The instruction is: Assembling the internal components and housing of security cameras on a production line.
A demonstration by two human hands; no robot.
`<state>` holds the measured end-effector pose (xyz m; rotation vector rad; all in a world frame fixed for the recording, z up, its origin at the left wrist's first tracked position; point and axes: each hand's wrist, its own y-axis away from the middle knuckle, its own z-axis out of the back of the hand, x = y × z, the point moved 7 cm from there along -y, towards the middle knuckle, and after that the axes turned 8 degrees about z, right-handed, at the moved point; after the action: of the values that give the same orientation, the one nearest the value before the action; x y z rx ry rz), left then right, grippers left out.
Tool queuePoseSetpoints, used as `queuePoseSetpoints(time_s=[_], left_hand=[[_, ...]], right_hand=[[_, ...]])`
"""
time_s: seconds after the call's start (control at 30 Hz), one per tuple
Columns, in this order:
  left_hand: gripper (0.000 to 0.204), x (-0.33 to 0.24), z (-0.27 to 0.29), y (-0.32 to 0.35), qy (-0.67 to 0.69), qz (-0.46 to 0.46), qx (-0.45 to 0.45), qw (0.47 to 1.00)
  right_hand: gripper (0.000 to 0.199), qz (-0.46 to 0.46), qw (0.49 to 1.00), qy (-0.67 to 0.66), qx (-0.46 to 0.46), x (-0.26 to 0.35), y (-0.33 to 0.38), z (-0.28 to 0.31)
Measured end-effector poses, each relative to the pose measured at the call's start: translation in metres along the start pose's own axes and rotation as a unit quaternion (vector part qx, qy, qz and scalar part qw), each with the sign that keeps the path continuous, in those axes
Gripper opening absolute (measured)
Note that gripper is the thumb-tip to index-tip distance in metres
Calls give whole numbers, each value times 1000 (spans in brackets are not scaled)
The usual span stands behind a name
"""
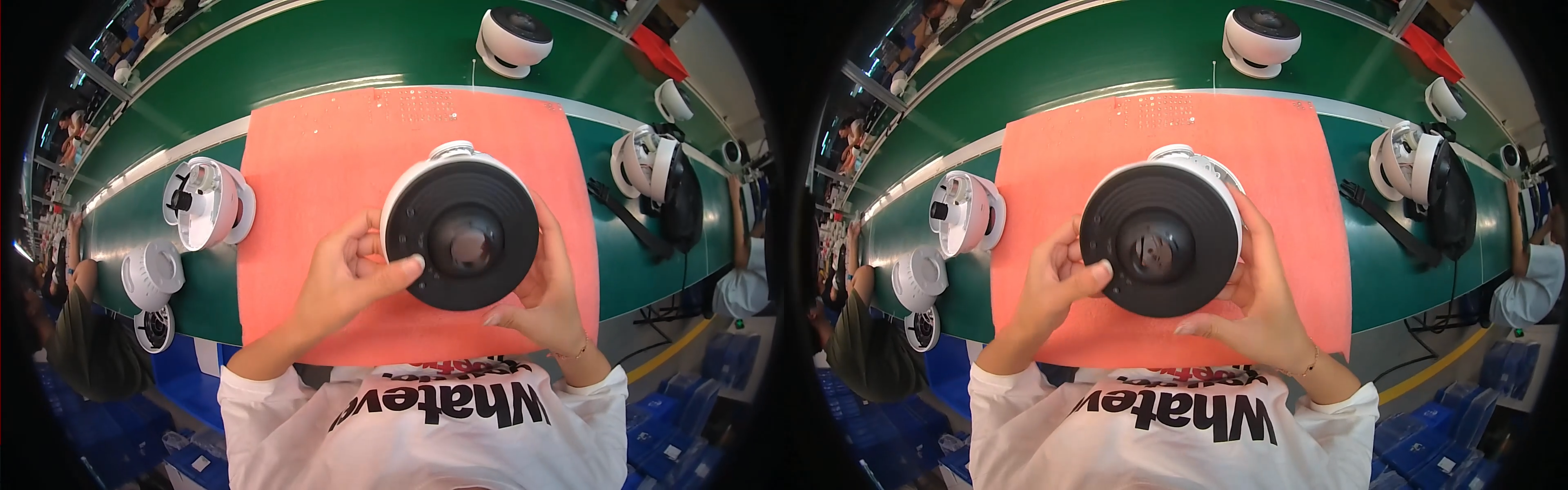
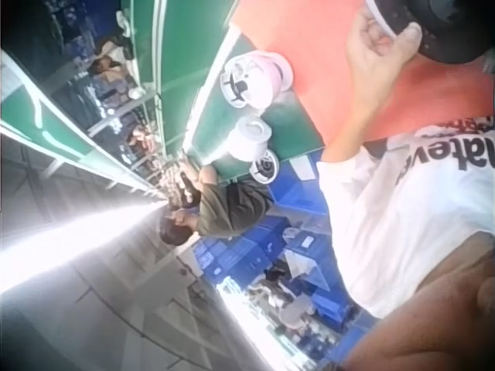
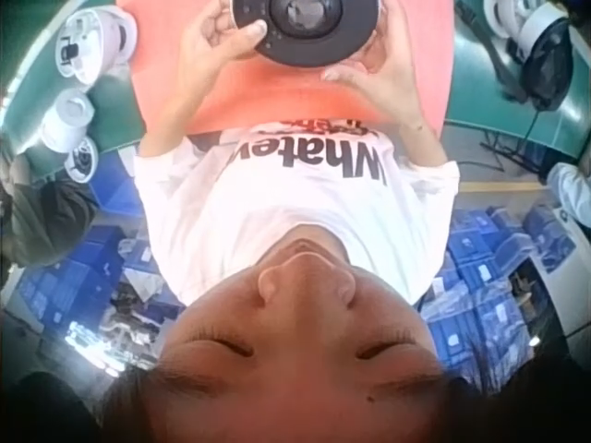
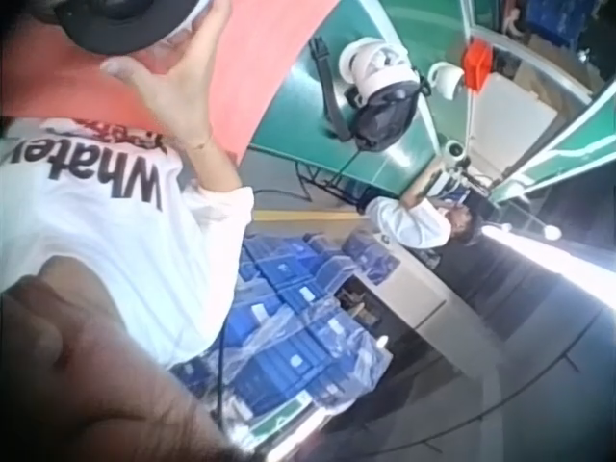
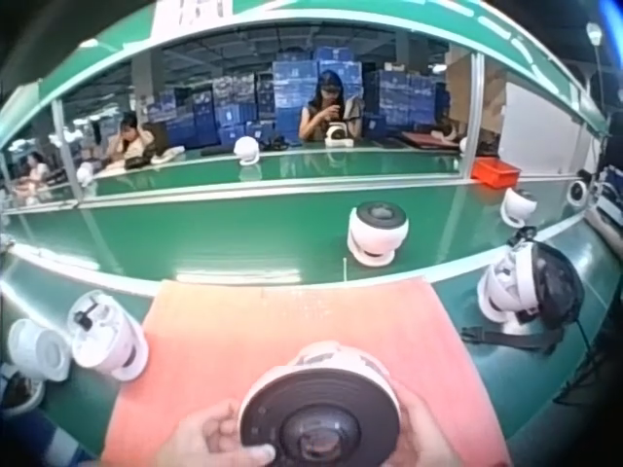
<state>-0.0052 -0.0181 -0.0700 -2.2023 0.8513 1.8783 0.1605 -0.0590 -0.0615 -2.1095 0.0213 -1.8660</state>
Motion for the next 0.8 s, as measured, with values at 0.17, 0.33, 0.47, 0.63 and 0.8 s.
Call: queuePoseSetpoints(time_s=[0.17,0.33,0.47,0.63,0.8], left_hand=[[36,-4,0,-6,18,53,-7,998],[32,-5,1,-7,-26,-11,-23,999],[31,-4,1,-5,-16,-28,-21,999],[32,1,1,-5,-64,-56,-25,996],[40,5,0,1,-54,-94,-40,993]], right_hand=[[99,-16,998,-44,-30,1,-5,-4],[97,-5,999,-16,-31,2,-6,-6],[97,24,998,-37,-37,0,-2,-7],[99,25,997,-26,-69,-7,4,-7],[101,75,992,60,-88,-12,15,-6]])
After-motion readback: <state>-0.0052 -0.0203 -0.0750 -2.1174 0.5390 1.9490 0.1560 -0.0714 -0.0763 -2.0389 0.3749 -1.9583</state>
